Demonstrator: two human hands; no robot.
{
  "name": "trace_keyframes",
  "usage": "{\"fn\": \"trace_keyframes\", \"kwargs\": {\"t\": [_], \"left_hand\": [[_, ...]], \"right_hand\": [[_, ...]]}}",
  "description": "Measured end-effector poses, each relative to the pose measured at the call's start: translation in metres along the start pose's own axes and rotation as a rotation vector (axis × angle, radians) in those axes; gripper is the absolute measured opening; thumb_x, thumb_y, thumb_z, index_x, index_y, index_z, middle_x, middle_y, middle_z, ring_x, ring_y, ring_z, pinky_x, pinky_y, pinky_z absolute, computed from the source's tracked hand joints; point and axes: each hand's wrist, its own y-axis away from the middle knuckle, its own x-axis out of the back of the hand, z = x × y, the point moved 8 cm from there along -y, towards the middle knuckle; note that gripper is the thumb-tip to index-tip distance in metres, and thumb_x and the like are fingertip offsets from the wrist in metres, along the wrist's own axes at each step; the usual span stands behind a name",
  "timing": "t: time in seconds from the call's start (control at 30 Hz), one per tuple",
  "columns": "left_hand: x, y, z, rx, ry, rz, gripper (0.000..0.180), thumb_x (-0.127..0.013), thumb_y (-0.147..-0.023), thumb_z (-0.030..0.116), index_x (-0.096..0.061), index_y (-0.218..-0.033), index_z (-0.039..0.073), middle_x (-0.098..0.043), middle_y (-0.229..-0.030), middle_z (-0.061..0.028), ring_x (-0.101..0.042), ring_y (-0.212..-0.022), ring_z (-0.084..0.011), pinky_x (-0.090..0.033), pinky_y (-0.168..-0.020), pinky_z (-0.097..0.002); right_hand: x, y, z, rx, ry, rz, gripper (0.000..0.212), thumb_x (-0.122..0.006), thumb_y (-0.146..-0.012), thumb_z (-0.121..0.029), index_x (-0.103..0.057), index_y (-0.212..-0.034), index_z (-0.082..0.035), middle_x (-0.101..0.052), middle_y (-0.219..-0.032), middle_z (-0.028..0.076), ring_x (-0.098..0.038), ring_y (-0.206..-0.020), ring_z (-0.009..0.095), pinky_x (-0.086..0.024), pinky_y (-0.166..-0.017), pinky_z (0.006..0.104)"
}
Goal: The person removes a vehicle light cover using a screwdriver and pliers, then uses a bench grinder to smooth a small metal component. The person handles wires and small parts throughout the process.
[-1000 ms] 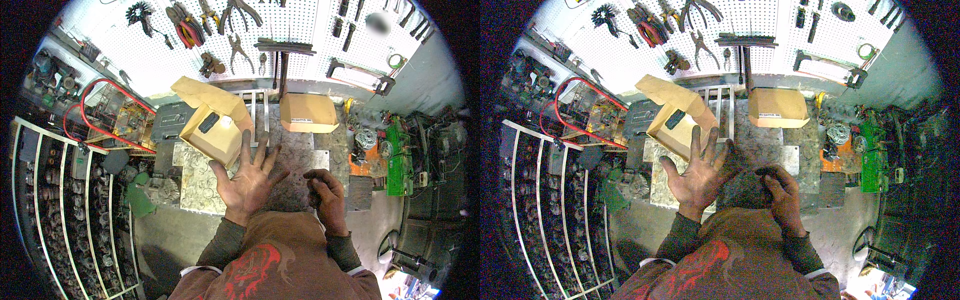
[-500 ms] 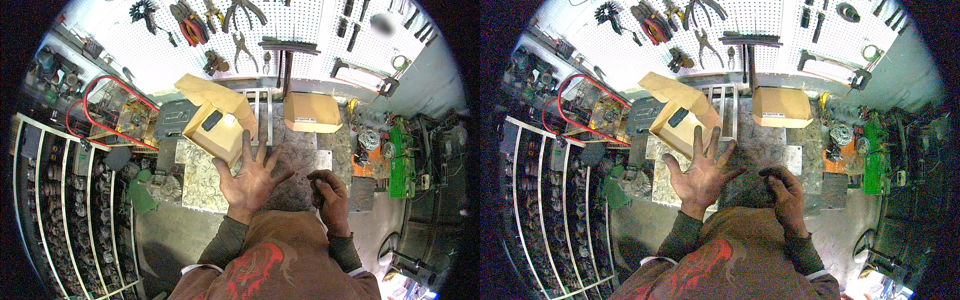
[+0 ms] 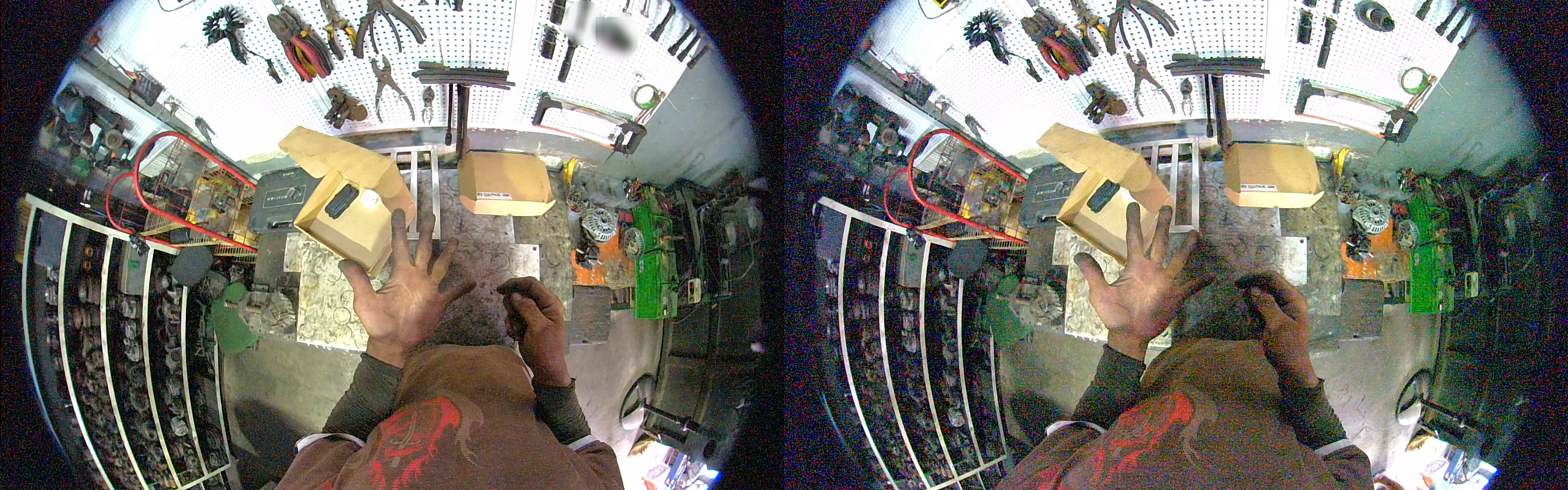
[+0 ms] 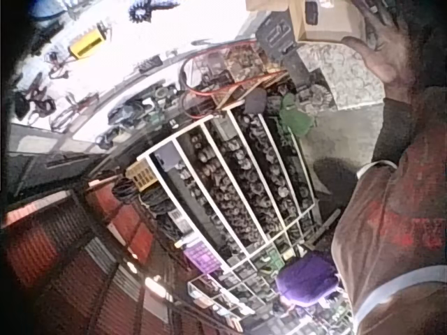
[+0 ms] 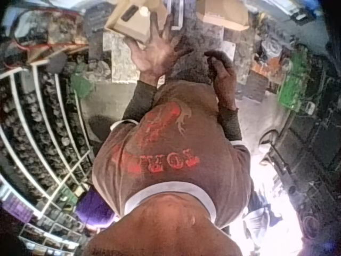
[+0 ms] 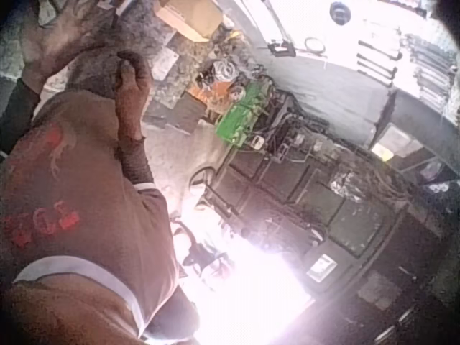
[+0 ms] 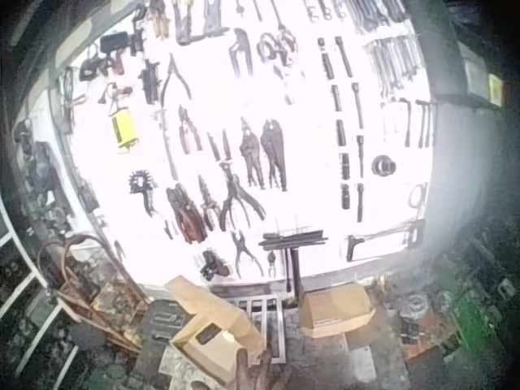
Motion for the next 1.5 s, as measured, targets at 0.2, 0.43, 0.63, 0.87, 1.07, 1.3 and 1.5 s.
{"fn": "trace_keyframes", "kwargs": {"t": [0.2,0.43,0.63,0.87,1.07,1.3,1.5], "left_hand": [[-0.003,0.0,0.0,0.018,0.127,-0.056,0.106,-0.034,-0.071,0.097,-0.025,-0.158,0.037,-0.023,-0.166,-0.0027,-0.028,-0.145,-0.0487,-0.018,-0.105,-0.0835],[-0.004,-0.001,0.0,0.01,-0.01,-0.055,0.104,-0.033,-0.069,0.099,-0.023,-0.157,0.045,-0.021,-0.165,0.0036,-0.031,-0.144,-0.0391,-0.015,-0.1,-0.0889],[0.004,-0.002,-0.002,0.001,0.028,-0.031,0.102,-0.033,-0.071,0.097,-0.024,-0.157,0.042,-0.02,-0.166,0.0016,-0.028,-0.146,-0.039,-0.013,-0.105,-0.085],[0.034,-0.006,-0.028,0.153,-0.236,0.054,0.096,-0.031,-0.088,0.083,-0.025,-0.159,0.019,-0.032,-0.161,-0.0085,-0.033,-0.144,-0.0332,-0.022,-0.118,-0.0586],[0.06,0.012,-0.056,0.206,-0.135,0.242,0.058,-0.041,-0.105,0.049,-0.052,-0.138,0.002,-0.062,-0.131,-0.0153,-0.061,-0.118,-0.0319,-0.049,-0.103,-0.0447],[0.098,0.016,-0.039,0.223,-0.295,0.356,0.046,-0.041,-0.109,0.035,-0.054,-0.134,0.0,-0.066,-0.124,-0.0155,-0.064,-0.11,-0.0281,-0.052,-0.095,-0.0414],[0.115,0.025,-0.045,0.242,-0.421,0.502,0.048,-0.047,-0.107,0.039,-0.057,-0.131,-0.001,-0.068,-0.114,-0.014,-0.066,-0.1,-0.0237,-0.054,-0.087,-0.0396]], "right_hand": [[0.002,-0.001,0.0,-0.003,0.009,-0.004,0.018,-0.052,-0.097,-0.009,-0.068,-0.105,-0.002,-0.055,-0.076,-0.004,-0.044,-0.058,0.003,-0.032,-0.049,0.0208],[0.003,0.0,0.0,0.041,0.02,-0.02,0.019,-0.052,-0.098,-0.01,-0.067,-0.105,-0.001,-0.054,-0.074,-0.005,-0.042,-0.058,0.003,-0.032,-0.05,0.0211],[0.005,0.001,-0.002,-0.033,0.047,0.007,0.02,-0.052,-0.098,-0.01,-0.068,-0.107,-0.001,-0.055,-0.076,-0.004,-0.045,-0.061,0.004,-0.035,-0.053,0.022],[-0.03,-0.008,-0.014,0.074,0.052,-0.131,0.024,-0.057,-0.099,-0.014,-0.067,-0.116,-0.002,-0.065,-0.096,0.002,-0.057,-0.08,0.01,-0.048,-0.07,0.0246],[-0.065,-0.026,-0.036,0.332,0.275,-0.267,0.059,-0.053,-0.101,-0.044,-0.046,-0.147,-0.008,-0.047,-0.147,0.013,-0.052,-0.125,0.024,-0.046,-0.102,0.0401],[-0.052,-0.017,-0.042,-0.148,-1.203,-0.469,0.098,-0.034,-0.083,-0.09,-0.029,-0.158,-0.028,-0.028,-0.162,0.011,-0.028,-0.147,0.036,-0.021,-0.117,0.0651],[-0.04,-0.018,-0.042,-0.056,-1.184,-0.35,0.098,-0.024,-0.083,-0.092,-0.028,-0.159,-0.029,-0.028,-0.163,0.009,-0.026,-0.148,0.031,-0.016,-0.119,0.0618]]}}
